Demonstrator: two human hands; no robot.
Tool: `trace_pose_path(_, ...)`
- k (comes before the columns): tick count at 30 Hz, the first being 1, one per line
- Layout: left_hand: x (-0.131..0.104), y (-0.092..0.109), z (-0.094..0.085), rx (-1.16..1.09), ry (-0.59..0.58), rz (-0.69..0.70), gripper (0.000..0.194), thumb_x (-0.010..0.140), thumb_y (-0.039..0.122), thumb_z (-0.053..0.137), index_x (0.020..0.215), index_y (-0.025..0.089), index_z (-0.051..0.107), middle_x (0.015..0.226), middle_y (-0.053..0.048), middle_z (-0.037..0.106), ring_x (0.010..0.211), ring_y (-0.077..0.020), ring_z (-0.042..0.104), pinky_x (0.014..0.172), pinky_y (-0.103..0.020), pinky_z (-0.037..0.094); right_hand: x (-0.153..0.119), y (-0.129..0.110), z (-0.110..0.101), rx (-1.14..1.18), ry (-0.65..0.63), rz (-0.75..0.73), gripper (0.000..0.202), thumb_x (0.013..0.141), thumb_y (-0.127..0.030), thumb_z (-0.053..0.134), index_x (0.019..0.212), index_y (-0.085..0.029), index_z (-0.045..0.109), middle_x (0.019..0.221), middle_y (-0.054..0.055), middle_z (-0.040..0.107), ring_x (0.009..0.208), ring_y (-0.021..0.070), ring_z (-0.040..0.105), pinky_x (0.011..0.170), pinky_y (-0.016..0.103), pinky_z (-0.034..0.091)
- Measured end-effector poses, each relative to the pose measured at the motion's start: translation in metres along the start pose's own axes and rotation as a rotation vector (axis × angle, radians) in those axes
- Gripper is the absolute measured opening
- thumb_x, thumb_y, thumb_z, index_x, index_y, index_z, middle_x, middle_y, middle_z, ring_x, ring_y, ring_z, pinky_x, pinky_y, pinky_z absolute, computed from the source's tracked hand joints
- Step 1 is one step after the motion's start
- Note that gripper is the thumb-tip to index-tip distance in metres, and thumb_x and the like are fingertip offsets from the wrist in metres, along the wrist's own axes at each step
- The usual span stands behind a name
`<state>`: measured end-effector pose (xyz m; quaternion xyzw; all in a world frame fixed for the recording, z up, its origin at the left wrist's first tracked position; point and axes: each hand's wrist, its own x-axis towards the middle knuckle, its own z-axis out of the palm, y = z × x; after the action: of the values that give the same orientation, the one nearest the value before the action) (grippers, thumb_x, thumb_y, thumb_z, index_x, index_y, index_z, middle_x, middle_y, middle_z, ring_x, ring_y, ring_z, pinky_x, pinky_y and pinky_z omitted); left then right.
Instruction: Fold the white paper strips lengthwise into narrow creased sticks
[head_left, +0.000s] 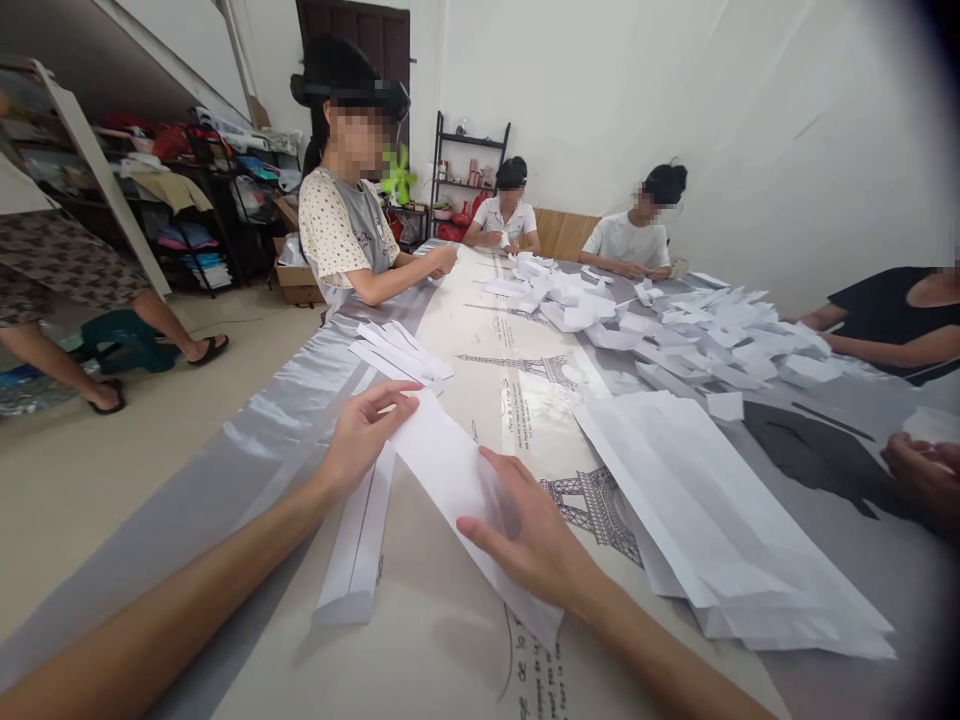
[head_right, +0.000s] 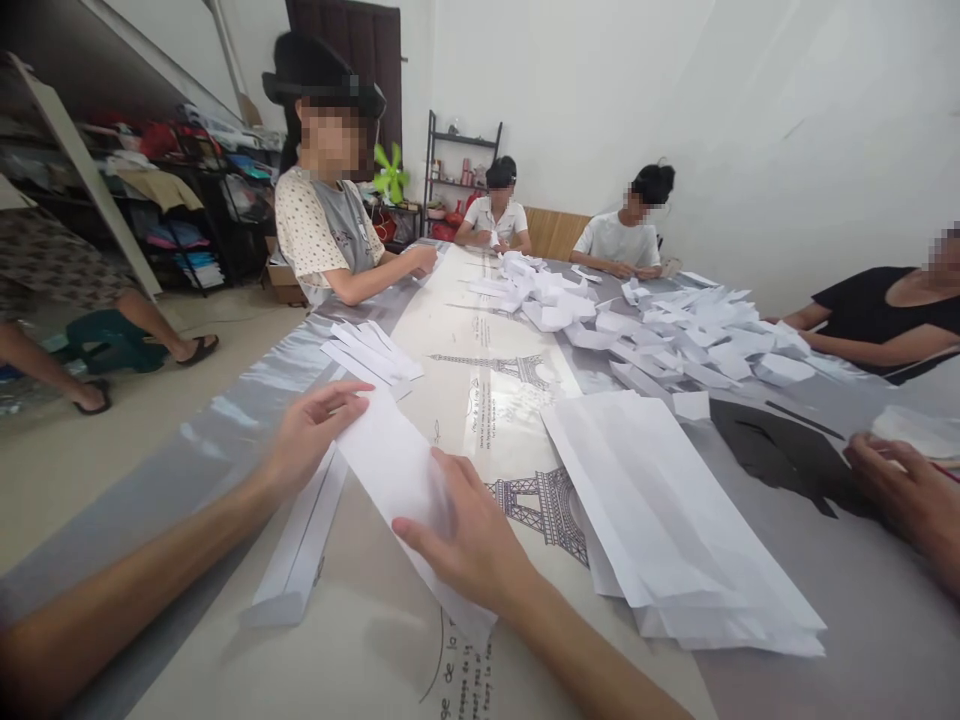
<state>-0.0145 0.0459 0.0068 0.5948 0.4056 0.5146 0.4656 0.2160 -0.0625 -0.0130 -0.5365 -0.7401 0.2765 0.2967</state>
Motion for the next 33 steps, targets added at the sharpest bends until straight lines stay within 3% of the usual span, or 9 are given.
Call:
trace_pose_path(2, -0.005, 0.001, 0.004, -0.050, -0.060, -0.046, 0.050, 0.082, 0.051, 0.077, 0.124, 0.024, 0.068, 0.107, -0.004, 0.070, 0.090, -0.0184, 0.066, 0.075, -0.026, 0.051, -0.001, 0.000, 0.004, 0.003, -0.015, 0.012, 0.073, 0.093, -0.059, 0.062, 0.154, -0.034, 0.031, 0.155, 0.011, 0.038, 0.139, 0.0355, 0.044, 0.106, 0.057, 0.049)
trace_pose_path(5, -0.010, 0.000, 0.007, -0.169, -0.170, -0.177, 0.079, 0.078, 0.042, 0.084, 0.147, 0.033, 0.046, 0.114, -0.004, 0.072, 0.100, -0.0215, 0.068, 0.083, -0.031, 0.054, -0.001, 0.006, 0.005, -0.013, 0.012, 0.026, 0.074, 0.092, -0.056, 0.062, 0.155, -0.033, 0.029, 0.156, 0.011, 0.031, 0.141, 0.0357, 0.042, 0.104, 0.053, 0.052)
trace_pose_path(7, -0.013, 0.000, 0.011, -0.260, -0.183, -0.237, 0.085, 0.078, 0.038, 0.085, 0.150, 0.031, 0.041, 0.118, -0.006, 0.072, 0.107, -0.0234, 0.068, 0.087, -0.034, 0.056, -0.001, 0.009, 0.004, -0.022, 0.047, 0.038, 0.072, 0.093, -0.056, 0.061, 0.154, -0.033, 0.031, 0.155, 0.011, 0.031, 0.140, 0.0364, 0.042, 0.103, 0.053, 0.053)
trace_pose_path(11, -0.021, -0.001, 0.018, -0.326, -0.284, -0.308, 0.060, 0.082, 0.042, 0.080, 0.134, 0.020, 0.060, 0.127, -0.013, 0.070, 0.113, -0.0298, 0.067, 0.089, -0.040, 0.057, -0.002, 0.009, 0.000, -0.008, 0.093, 0.044, 0.070, 0.093, -0.057, 0.061, 0.153, -0.033, 0.035, 0.150, 0.011, 0.034, 0.138, 0.0362, 0.044, 0.104, 0.054, 0.053)
trace_pose_path(17, -0.038, 0.011, 0.021, -0.020, -0.478, -0.418, 0.036, 0.081, 0.047, 0.079, 0.108, 0.023, 0.074, 0.113, -0.005, 0.075, 0.109, -0.0303, 0.069, 0.090, -0.039, 0.056, -0.006, 0.004, 0.000, 0.036, 0.092, -0.031, 0.065, 0.096, -0.054, 0.060, 0.153, -0.035, 0.036, 0.154, 0.009, 0.033, 0.138, 0.0326, 0.045, 0.109, 0.053, 0.049)
trace_pose_path(23, -0.031, 0.004, 0.024, -0.162, -0.265, -0.307, 0.040, 0.082, 0.046, 0.078, 0.110, 0.018, 0.072, 0.117, -0.010, 0.074, 0.106, -0.0296, 0.070, 0.088, -0.039, 0.058, -0.006, 0.007, -0.012, -0.047, 0.027, -0.035, 0.061, 0.096, -0.056, 0.059, 0.151, -0.035, 0.041, 0.155, 0.008, 0.041, 0.140, 0.0345, 0.043, 0.111, 0.059, 0.044)
trace_pose_path(28, -0.032, -0.001, 0.026, -0.225, -0.228, -0.302, 0.044, 0.081, 0.047, 0.079, 0.112, 0.017, 0.070, 0.115, -0.011, 0.075, 0.105, -0.0308, 0.070, 0.089, -0.042, 0.057, -0.005, 0.005, -0.014, 0.054, -0.011, -0.019, 0.060, 0.097, -0.055, 0.059, 0.150, -0.035, 0.041, 0.152, 0.008, 0.048, 0.135, 0.0343, 0.050, 0.108, 0.059, 0.047)
trace_pose_path(30, -0.039, 0.003, 0.027, -0.135, -0.286, -0.321, 0.040, 0.082, 0.046, 0.078, 0.112, 0.020, 0.071, 0.113, -0.008, 0.075, 0.107, -0.0302, 0.070, 0.090, -0.040, 0.056, -0.005, 0.002, -0.011, 0.104, -0.029, -0.017, 0.062, 0.097, -0.053, 0.060, 0.153, -0.037, 0.038, 0.152, 0.007, 0.049, 0.135, 0.0330, 0.051, 0.107, 0.056, 0.048)
trace_pose_path(33, -0.048, 0.009, 0.029, 0.012, -0.522, -0.310, 0.025, 0.086, 0.042, 0.074, 0.103, 0.024, 0.075, 0.107, -0.003, 0.077, 0.106, -0.0279, 0.070, 0.091, -0.037, 0.055, -0.007, -0.004, -0.009, 0.130, -0.064, -0.046, 0.057, 0.098, -0.050, 0.060, 0.150, -0.037, 0.042, 0.146, 0.006, 0.054, 0.130, 0.0308, 0.055, 0.106, 0.053, 0.049)
